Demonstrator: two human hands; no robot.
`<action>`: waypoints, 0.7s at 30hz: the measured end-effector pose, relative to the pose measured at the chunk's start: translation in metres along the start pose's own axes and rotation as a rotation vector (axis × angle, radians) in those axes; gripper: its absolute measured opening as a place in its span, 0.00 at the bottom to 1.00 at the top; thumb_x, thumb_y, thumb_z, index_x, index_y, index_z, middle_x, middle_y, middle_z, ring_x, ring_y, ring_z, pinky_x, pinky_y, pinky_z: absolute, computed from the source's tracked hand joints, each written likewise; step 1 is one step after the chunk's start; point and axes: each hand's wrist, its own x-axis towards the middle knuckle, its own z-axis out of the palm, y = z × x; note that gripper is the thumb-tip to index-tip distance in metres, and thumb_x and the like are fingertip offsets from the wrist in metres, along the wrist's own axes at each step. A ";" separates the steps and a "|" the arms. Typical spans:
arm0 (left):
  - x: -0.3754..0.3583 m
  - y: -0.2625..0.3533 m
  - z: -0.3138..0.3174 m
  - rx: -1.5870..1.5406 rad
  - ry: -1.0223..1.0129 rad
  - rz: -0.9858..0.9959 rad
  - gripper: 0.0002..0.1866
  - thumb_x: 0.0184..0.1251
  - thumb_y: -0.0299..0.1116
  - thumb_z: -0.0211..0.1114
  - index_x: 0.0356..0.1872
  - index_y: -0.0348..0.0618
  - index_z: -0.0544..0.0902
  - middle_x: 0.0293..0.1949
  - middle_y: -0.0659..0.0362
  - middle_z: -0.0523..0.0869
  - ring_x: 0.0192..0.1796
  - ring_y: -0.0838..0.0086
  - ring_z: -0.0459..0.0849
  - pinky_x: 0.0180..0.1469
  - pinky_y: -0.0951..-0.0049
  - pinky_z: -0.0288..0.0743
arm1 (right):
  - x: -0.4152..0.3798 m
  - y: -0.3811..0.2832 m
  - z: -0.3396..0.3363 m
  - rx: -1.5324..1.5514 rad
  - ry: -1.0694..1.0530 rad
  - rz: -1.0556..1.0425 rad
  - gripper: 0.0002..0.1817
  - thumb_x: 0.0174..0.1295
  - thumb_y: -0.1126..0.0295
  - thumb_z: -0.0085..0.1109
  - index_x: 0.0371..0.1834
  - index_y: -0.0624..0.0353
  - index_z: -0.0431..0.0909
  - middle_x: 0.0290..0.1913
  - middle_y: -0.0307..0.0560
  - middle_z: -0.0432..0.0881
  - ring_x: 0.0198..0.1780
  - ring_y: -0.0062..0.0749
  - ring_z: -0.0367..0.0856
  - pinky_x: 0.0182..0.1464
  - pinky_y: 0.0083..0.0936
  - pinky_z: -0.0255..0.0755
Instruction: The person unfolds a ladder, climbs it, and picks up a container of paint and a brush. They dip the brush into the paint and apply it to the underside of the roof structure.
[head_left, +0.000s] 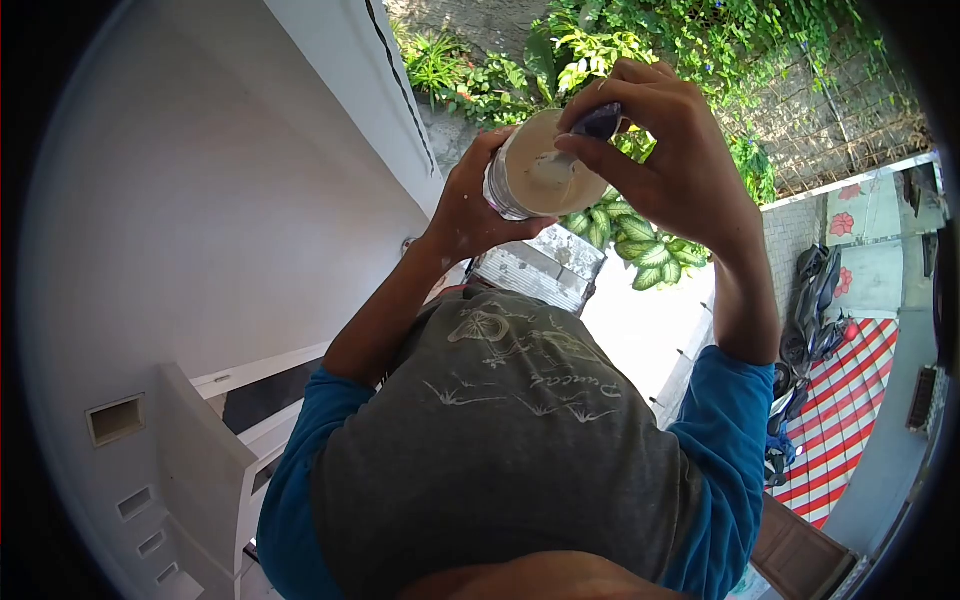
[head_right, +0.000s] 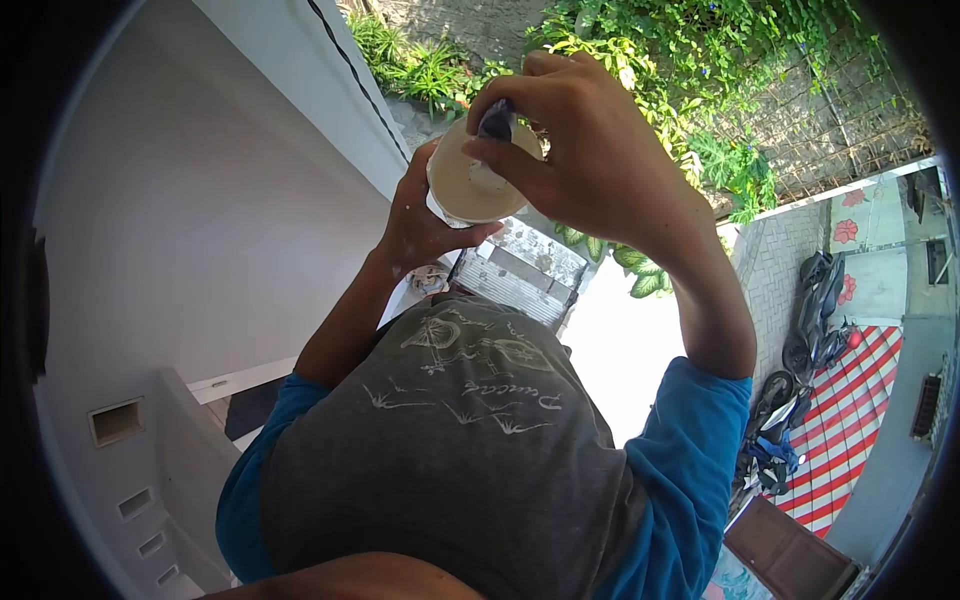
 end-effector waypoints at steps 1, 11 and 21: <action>0.002 0.001 0.000 0.001 -0.004 0.002 0.53 0.41 0.43 0.90 0.69 0.42 0.68 0.60 0.49 0.80 0.62 0.59 0.82 0.64 0.59 0.78 | 0.000 0.000 0.000 -0.001 0.004 0.002 0.10 0.64 0.64 0.71 0.41 0.57 0.87 0.34 0.48 0.83 0.41 0.44 0.82 0.49 0.40 0.73; 0.012 0.001 -0.005 0.028 -0.024 -0.021 0.54 0.42 0.41 0.89 0.71 0.41 0.66 0.59 0.50 0.83 0.60 0.62 0.86 0.59 0.61 0.82 | 0.000 0.007 0.005 -0.027 0.009 0.033 0.11 0.63 0.64 0.71 0.43 0.57 0.88 0.34 0.49 0.83 0.40 0.46 0.81 0.49 0.40 0.72; 0.017 -0.009 -0.001 -0.028 -0.013 -0.090 0.52 0.41 0.42 0.89 0.68 0.40 0.68 0.59 0.49 0.81 0.61 0.61 0.83 0.62 0.61 0.79 | 0.006 0.017 -0.004 -0.020 0.102 0.004 0.09 0.62 0.65 0.73 0.40 0.56 0.88 0.32 0.46 0.86 0.35 0.38 0.82 0.47 0.38 0.73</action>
